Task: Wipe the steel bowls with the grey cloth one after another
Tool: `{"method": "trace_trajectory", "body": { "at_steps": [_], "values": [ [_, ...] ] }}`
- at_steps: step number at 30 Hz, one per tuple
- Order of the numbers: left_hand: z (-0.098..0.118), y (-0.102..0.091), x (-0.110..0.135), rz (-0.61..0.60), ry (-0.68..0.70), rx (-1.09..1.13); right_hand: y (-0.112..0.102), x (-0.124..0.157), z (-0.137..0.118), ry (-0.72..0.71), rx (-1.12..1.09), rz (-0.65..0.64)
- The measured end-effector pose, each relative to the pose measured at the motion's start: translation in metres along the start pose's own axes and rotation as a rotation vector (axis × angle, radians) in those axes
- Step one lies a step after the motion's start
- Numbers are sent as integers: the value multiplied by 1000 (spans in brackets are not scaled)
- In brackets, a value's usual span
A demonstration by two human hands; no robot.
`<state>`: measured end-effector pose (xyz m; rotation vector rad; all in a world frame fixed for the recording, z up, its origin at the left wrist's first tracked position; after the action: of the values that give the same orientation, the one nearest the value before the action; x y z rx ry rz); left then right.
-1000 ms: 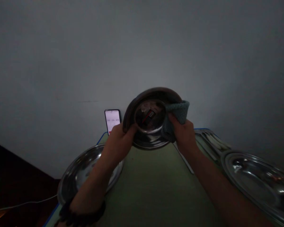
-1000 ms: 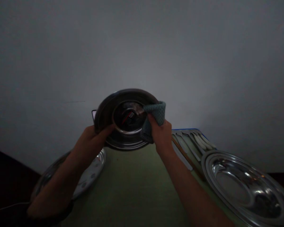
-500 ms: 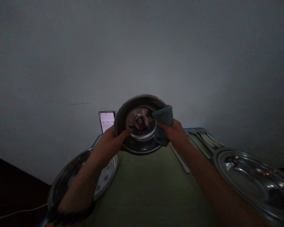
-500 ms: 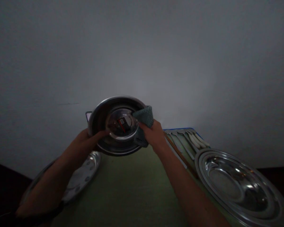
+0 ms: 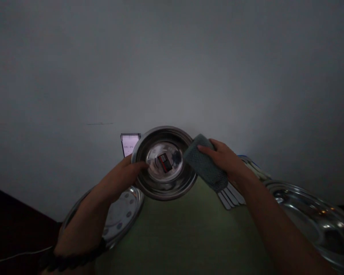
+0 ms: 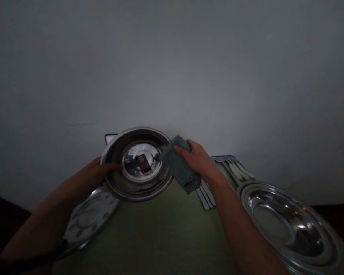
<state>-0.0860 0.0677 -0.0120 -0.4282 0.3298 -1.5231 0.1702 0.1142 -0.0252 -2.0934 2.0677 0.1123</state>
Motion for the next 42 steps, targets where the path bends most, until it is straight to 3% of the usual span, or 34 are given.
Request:
{"method": "trace_trajectory", "body": {
  "at_steps": [4, 6, 8, 10, 12, 14, 16, 19, 22, 25, 29, 35, 42],
  "values": [
    [2, 8, 0, -58, 46, -107, -30, 10, -35, -347, 67, 373],
    [1, 11, 0, -56, 43, -147, -29, 23, -55, -588, 192, 489],
    [-2, 17, -1, -93, 22, -132, -11, 31, -67, -771, 341, 373],
    [-7, 21, -3, -125, -4, -101, 19, 33, -65, -837, 482, 36],
    [-11, 19, -6, -101, -26, -101, 41, 34, -53, -785, 568, -278],
    [-14, 13, -9, -27, -52, -106, 47, 33, -45, -721, 578, -395],
    [-16, 9, -10, 20, -76, -73, 43, 29, -44, -709, 554, -339],
    [-16, 9, -11, 18, -96, -43, 29, 20, -46, -698, 553, -91],
    [-12, 9, -9, 31, -83, -82, 20, 13, -38, -581, 592, 53],
    [-8, 9, -7, 52, -72, -90, 22, 10, -28, -463, 644, 4],
    [-8, 9, -6, 59, -88, -69, 27, 11, -24, -420, 678, -123],
    [-12, 7, -6, 87, -118, -8, 16, 9, -14, -246, 560, -11],
    [-7, 16, -10, 37, 5, 143, 36, 17, -8, -333, 517, 102]
  ]
}}
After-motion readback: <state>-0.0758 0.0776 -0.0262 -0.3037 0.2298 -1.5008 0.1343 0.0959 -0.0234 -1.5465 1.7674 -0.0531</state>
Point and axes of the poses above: each hand's wrist, its own x-axis away from the middle knuckle, its own y-axis out of the palm, z = x × y, the point moved 7 cm from there along -x, towards the middle knuckle, and after that the axes turned 9 degrees about -x, right-handed, at the moved point
